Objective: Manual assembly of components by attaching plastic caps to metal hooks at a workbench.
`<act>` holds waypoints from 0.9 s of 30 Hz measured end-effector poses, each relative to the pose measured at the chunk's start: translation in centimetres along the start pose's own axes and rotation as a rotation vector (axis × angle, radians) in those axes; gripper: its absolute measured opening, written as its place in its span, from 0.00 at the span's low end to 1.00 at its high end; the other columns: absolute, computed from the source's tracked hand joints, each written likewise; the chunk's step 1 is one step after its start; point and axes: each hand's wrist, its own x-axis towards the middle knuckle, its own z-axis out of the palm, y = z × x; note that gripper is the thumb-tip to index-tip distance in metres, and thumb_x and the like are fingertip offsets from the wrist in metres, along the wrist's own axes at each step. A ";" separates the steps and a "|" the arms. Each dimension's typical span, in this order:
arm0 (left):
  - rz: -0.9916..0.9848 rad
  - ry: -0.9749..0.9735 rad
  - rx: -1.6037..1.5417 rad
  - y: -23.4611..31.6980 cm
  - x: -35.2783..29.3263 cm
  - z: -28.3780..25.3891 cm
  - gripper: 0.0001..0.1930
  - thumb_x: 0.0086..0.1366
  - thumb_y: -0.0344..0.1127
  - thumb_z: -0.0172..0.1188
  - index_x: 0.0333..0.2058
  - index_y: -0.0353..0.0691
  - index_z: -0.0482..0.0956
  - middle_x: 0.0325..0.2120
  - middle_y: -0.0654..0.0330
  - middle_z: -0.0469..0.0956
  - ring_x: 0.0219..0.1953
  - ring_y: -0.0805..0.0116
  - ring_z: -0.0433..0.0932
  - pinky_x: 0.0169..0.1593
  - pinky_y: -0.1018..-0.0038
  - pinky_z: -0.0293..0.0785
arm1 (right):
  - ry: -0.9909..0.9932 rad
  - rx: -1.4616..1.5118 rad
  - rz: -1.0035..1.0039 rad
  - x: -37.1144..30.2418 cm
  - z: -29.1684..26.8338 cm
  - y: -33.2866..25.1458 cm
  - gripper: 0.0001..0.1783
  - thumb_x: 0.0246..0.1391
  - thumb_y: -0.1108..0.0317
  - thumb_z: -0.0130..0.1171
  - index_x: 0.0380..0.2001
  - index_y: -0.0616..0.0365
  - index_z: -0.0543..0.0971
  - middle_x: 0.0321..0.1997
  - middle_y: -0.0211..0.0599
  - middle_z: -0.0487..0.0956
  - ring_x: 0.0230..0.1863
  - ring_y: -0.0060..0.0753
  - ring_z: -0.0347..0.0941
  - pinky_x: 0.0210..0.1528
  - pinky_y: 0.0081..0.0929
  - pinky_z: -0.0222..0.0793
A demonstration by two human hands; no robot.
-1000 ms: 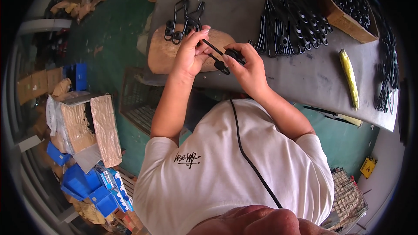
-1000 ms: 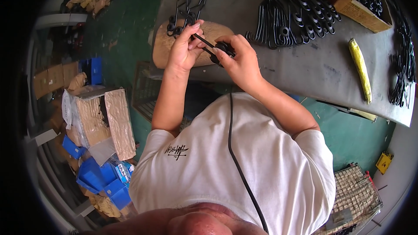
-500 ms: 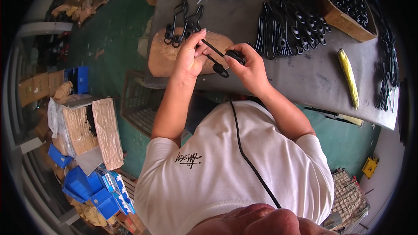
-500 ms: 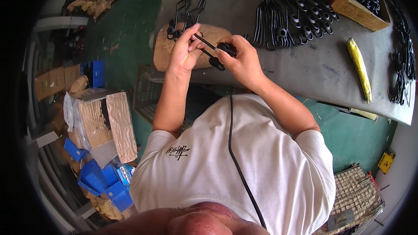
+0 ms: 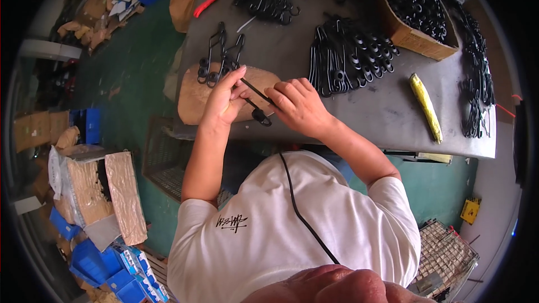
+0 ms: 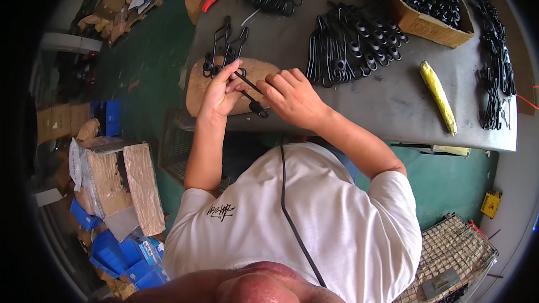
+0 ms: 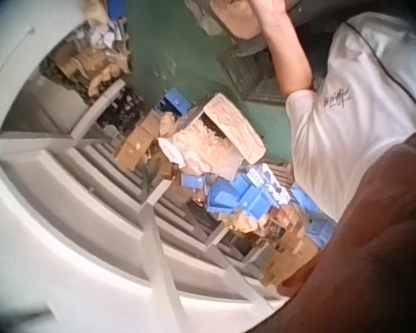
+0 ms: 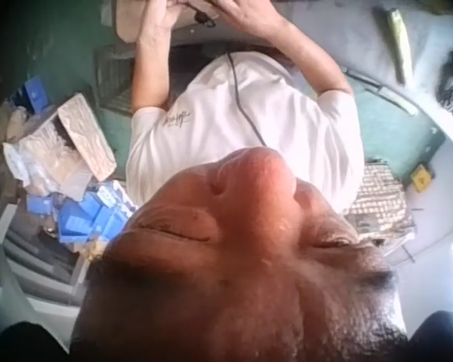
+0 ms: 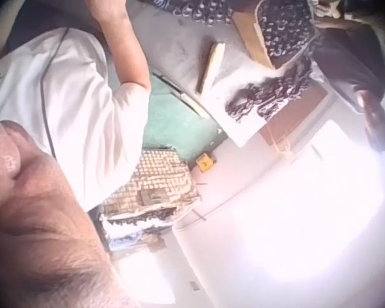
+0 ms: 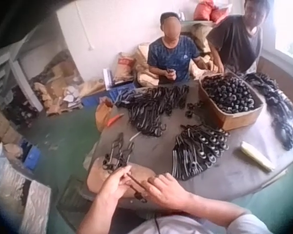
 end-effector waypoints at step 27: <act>0.475 0.352 1.655 7.0 9.4 -3.5 0.36 0.54 0.52 0.69 0.56 0.34 0.72 0.50 0.48 0.76 0.52 0.53 0.76 0.54 0.63 0.73 | -0.083 0.138 0.354 -6.5 2.9 -2.5 0.32 0.50 0.73 0.65 0.61 0.59 0.69 0.47 0.45 0.74 0.45 0.48 0.71 0.48 0.40 0.69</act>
